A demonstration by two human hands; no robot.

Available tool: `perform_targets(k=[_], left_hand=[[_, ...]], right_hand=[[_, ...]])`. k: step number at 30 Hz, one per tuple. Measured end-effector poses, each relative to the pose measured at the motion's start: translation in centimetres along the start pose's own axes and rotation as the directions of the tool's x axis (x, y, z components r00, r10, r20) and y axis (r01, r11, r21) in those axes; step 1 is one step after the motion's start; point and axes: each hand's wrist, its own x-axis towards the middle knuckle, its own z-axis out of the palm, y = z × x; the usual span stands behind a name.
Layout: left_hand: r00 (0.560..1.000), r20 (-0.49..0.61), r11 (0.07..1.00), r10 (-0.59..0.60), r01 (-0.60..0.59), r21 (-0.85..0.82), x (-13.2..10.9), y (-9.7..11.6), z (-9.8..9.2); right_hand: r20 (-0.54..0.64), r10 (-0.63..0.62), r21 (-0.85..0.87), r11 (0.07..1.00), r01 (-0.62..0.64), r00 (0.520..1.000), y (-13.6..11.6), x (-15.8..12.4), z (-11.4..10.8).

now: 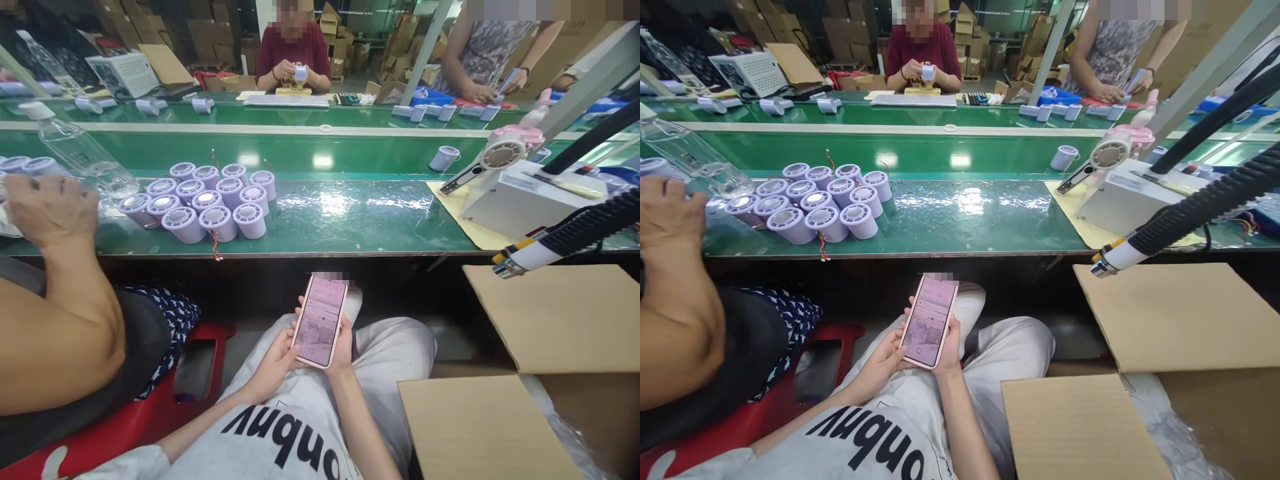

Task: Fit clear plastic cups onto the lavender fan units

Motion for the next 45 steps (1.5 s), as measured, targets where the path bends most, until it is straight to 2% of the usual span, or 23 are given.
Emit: perform_targets(k=[10,15,28,31,35,40,43,45], left_hand=[[0.999,-0.037,1.0,-0.008,0.007,-0.004,0.0,-0.2,0.1],[0.999,-0.041,1.0,-0.014,0.014,0.0,0.1,-0.1,0.0],[0.999,-0.048,0.999,-0.024,0.022,-0.028,0.1,-0.3,-0.1],[0.998,-0.06,0.998,-0.03,0.027,-0.051,0.2,-0.4,-0.1],[0.992,-0.117,0.993,-0.042,0.028,-0.117,0.5,-0.2,0.0],[0.959,-0.27,0.974,-0.085,0.023,-0.224,1.4,1.8,-0.2],[0.915,-0.383,0.966,-0.125,0.024,-0.258,2.4,3.2,-1.5],[0.887,-0.447,0.97,-0.115,0.004,-0.243,3.1,3.7,-3.2]], right_hand=[[0.069,-0.045,0.056,0.998,0.042,0.997,0.1,0.3,-1.1],[0.111,-0.033,0.097,0.995,0.022,0.993,0.1,0.4,-1.5],[-0.027,-0.024,0.062,0.998,0.026,0.999,0.1,0.5,-0.8],[-0.006,-0.033,0.075,0.997,0.033,0.999,0.2,0.6,-1.1],[0.029,-0.001,0.102,0.995,-0.002,1.0,0.7,1.2,-2.5],[-0.053,0.093,0.108,0.99,-0.087,0.994,1.9,3.0,-4.1],[-0.103,0.088,0.138,0.988,-0.074,0.991,2.6,3.6,-4.6],[-0.107,0.095,0.175,0.982,-0.076,0.99,2.9,3.7,-4.9]])
